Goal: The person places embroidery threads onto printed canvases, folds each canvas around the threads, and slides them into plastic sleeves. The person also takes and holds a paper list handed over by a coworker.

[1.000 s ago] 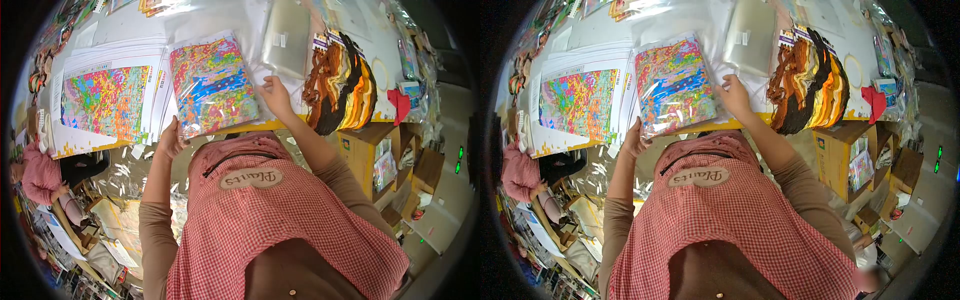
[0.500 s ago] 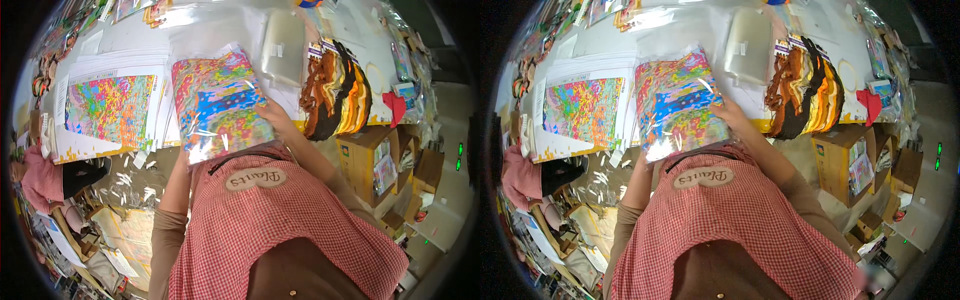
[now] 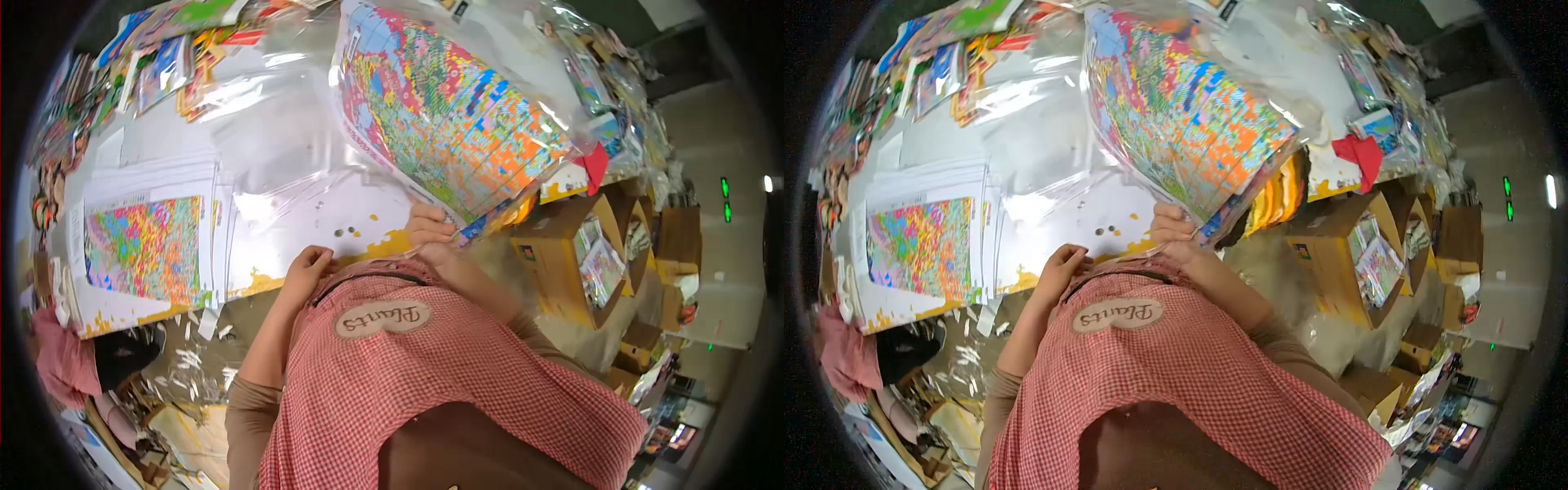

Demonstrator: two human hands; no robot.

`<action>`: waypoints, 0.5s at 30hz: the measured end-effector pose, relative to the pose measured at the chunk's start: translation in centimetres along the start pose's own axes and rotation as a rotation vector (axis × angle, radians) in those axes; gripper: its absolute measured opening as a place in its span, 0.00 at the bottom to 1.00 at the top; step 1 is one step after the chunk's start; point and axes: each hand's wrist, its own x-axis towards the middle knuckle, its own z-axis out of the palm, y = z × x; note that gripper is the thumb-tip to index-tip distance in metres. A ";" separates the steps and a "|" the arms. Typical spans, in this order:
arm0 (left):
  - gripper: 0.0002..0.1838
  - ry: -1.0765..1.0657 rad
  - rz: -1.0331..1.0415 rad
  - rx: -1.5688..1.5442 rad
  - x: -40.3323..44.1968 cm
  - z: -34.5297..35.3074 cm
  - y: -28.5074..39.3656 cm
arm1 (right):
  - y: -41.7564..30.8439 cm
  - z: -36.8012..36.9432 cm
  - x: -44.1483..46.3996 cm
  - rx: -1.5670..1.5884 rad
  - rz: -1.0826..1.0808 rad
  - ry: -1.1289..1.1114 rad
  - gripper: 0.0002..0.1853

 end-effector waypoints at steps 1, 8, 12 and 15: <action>0.15 -0.003 -0.005 0.016 0.0 0.6 0.2 | -0.3 0.4 -0.2 -0.006 -0.015 -0.011 0.11; 0.14 -0.146 -0.025 0.106 1.7 5.4 0.3 | -4.0 2.3 -3.1 -0.014 0.004 -0.161 0.11; 0.14 -0.235 0.006 0.252 3.3 8.5 -0.2 | -6.8 7.5 -8.0 -0.285 -0.284 -0.123 0.11; 0.16 -0.256 -0.056 0.276 3.2 10.1 1.3 | -10.2 9.6 -11.7 -0.359 -0.390 -0.223 0.12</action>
